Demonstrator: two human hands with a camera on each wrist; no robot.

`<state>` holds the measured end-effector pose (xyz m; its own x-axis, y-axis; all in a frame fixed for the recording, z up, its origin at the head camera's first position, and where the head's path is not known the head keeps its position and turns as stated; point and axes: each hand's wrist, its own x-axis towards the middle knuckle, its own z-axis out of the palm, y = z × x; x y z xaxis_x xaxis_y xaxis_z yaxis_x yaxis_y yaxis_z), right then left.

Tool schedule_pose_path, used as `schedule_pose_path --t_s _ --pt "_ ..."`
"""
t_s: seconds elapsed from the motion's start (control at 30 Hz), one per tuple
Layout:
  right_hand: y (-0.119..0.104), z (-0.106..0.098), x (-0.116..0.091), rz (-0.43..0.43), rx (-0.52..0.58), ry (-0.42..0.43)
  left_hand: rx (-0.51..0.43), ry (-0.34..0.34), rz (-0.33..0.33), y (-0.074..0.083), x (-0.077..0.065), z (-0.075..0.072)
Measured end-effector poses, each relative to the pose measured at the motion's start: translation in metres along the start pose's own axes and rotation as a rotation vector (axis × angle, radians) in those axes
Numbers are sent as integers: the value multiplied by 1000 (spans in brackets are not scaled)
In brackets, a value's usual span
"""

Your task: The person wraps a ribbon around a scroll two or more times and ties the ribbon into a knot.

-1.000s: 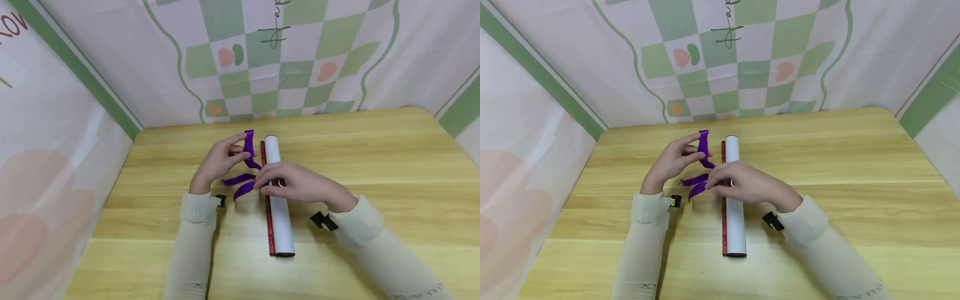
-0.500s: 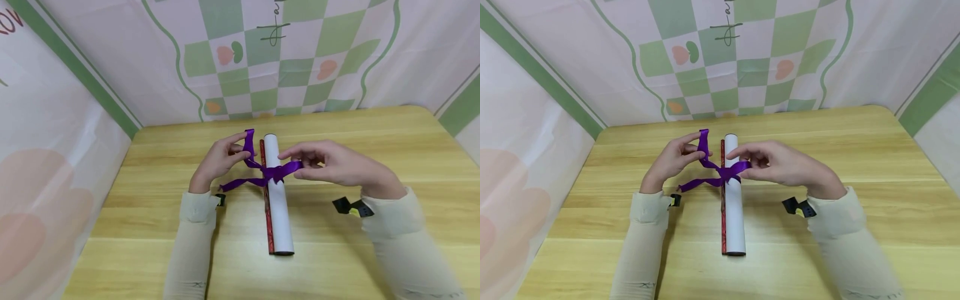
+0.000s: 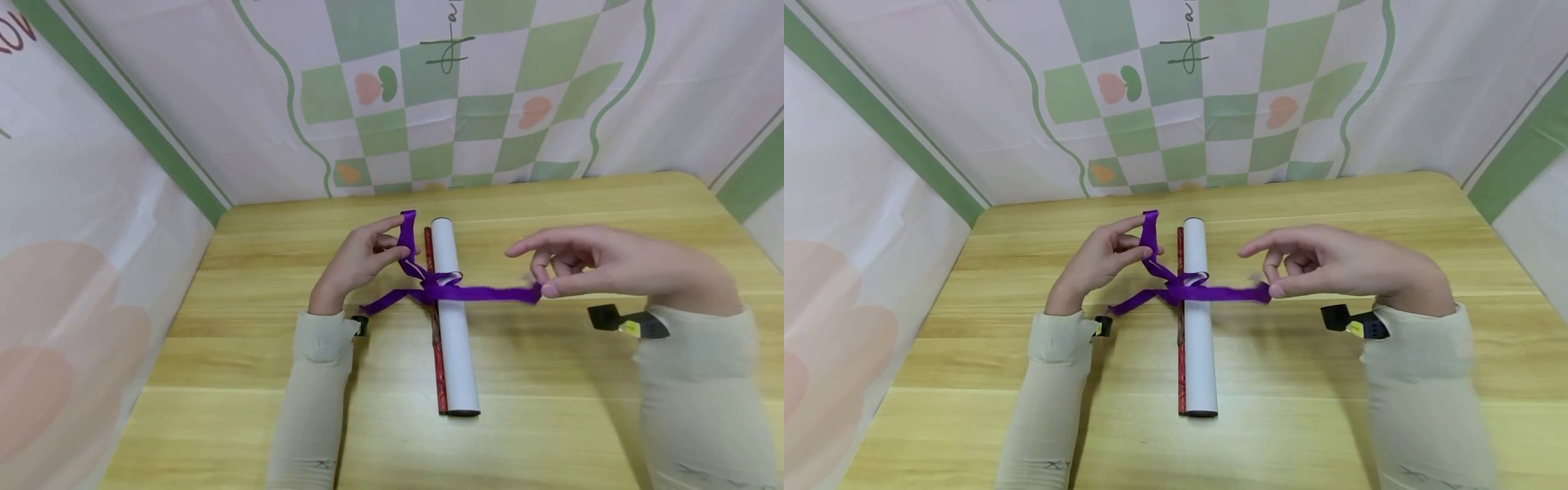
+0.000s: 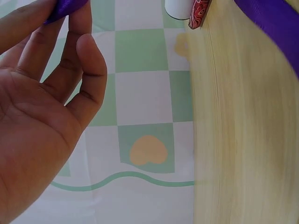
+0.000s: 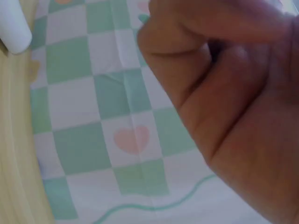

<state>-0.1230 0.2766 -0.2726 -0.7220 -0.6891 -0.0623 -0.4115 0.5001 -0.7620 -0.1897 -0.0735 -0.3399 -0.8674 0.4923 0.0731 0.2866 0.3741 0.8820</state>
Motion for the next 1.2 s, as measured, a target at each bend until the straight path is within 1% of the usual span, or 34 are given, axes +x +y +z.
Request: schedule_pose_path --t_s 0.07,0.1,0.17,0.23,0.3,0.33,0.43,0.5,0.6,0.67,0.73,0.8,0.9,0.97,1.03,1.1,1.17,1.2 --pt "2 -3 -4 20 9 -13 2 0 0 1 0 0" --pt "2 -3 -4 44 -12 -7 3 2 0 1 0 0" --pt "2 -2 -1 99 -107 20 16 5 -3 2 0 0" --pt "0 4 7 159 -197 31 24 3 -7 2 0 1" --pt "-2 14 20 195 -272 26 33 -2 -16 3 0 2" --pt "-2 21 28 192 -289 15 38 -4 -20 3 -1 3" --pt "-4 45 52 192 -307 -36 46 -7 -33 3 -1 5" --pt "-3 62 66 211 -318 -64 46 -2 -39 3 -1 6" --pt "-1 80 79 270 -342 -106 49 2 -38 3 -2 7" --pt "1 88 83 296 -355 -124 47 -2 -32 2 -1 8" --pt "3 92 85 276 -354 -140 44 -10 -24 2 -1 8" --pt "5 92 86 226 -350 -141 42 -13 -21 2 0 9" --pt "6 88 84 143 -324 -121 44 -7 -25 2 -1 8" --pt "6 85 82 125 -287 -101 50 1 -27 3 -1 8" --pt "5 82 81 136 -260 -76 54 2 -25 3 0 8" --pt "5 83 81 172 -253 -77 59 -3 -17 4 0 8" --pt "5 87 82 224 -280 -95 60 -7 -13 4 1 8" --pt "5 90 83 237 -303 -103 60 -9 -12 4 1 9"
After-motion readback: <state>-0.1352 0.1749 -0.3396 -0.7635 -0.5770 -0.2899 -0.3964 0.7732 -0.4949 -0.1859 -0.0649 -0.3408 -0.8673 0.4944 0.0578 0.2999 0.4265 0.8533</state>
